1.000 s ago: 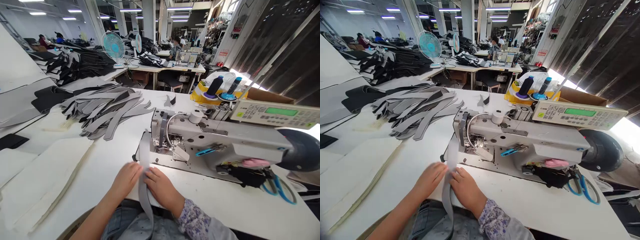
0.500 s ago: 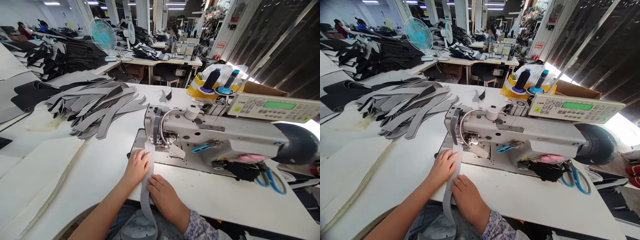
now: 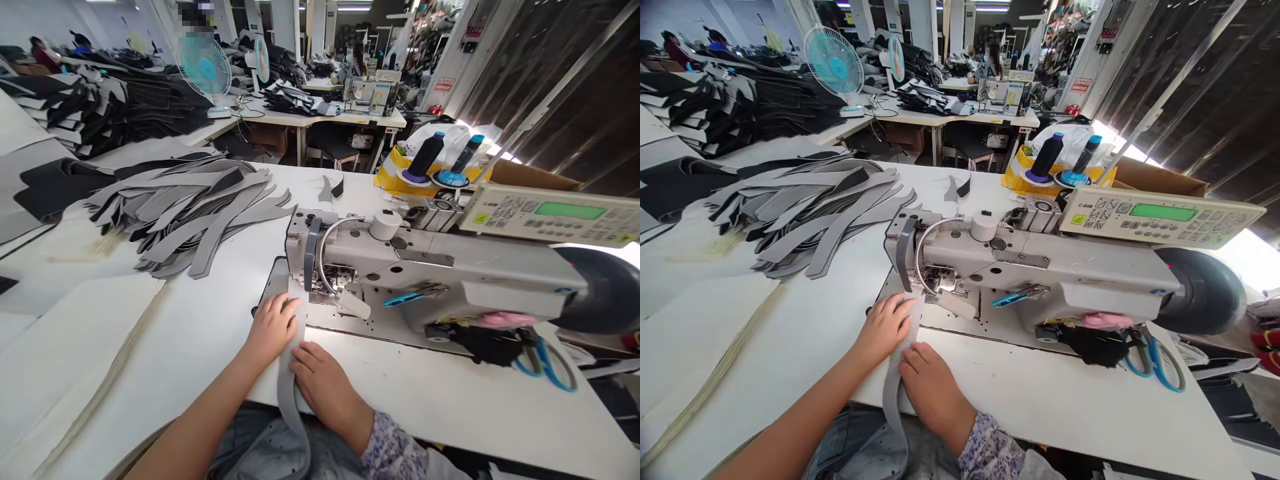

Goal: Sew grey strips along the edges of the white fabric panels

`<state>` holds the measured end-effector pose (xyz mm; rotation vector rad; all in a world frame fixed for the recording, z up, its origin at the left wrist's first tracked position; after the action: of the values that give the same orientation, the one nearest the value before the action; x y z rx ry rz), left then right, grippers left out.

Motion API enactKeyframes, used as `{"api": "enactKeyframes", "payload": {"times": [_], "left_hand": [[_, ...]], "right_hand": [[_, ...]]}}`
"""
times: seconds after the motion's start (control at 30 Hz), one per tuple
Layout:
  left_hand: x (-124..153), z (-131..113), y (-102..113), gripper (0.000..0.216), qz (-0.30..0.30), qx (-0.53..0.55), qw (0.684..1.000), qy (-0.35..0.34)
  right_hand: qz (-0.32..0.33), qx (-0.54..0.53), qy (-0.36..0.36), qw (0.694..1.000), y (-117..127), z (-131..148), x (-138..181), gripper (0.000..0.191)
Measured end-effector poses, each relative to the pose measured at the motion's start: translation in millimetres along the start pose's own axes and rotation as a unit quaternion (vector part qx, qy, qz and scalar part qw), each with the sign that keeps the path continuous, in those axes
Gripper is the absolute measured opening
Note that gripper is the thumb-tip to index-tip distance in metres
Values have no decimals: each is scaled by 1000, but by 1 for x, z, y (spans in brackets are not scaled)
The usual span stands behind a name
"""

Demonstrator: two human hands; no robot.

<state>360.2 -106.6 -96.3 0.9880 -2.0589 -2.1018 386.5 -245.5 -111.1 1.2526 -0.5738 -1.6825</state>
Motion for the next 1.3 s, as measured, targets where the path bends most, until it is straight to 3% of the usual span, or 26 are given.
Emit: {"api": "enactKeyframes", "payload": {"times": [0.5, 0.67, 0.73, 0.77, 0.87, 0.93, 1.0, 1.07, 1.13, 1.3], "left_hand": [[-18, 9, -7, 37, 2, -4, 1000, -11], [-9, 8, 1, 34, 28, 20, 999, -8], [3, 32, 19, 36, 43, 25, 999, 0], [12, 56, 32, 37, 47, 19, 999, 19], [59, 165, 98, 39, 39, -38, 985, 165], [111, 245, 155, 43, 25, -108, 949, 295], [175, 305, 209, 46, 17, -200, 881, 429], [228, 331, 244, 51, 20, -249, 842, 478], [264, 337, 257, 52, 30, -257, 831, 493], [297, 342, 263, 58, 22, -183, 826, 532]], "right_hand": [[5, 24, -4, 1000, -11, -6, -18, 20], [8, 36, -12, 999, -10, -7, -15, 24], [1, 43, -14, 999, -7, -6, -13, 27], [-3, 47, -10, 999, -6, -3, -10, 28], [13, 52, 45, 998, -4, 11, 2, 37], [17, 37, 131, 991, -6, 25, 15, 37], [-4, 26, 230, 973, -8, 39, 28, 34], [-22, 53, 287, 956, -14, 46, 38, 31], [-22, 89, 322, 942, -22, 49, 42, 25], [-35, 129, 353, 926, -29, 53, 41, 12]]}}
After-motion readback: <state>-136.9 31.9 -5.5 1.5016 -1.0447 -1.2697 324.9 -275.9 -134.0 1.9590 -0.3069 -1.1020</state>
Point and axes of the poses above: each hand's wrist, its own x-axis away from the middle knuckle, its own y-axis out of the back of the hand, z = x × y, the point moved 6 cm from there along -x, towards the middle knuckle, and after that the axes turned 7 degrees about -z, right-handed, at the moved point
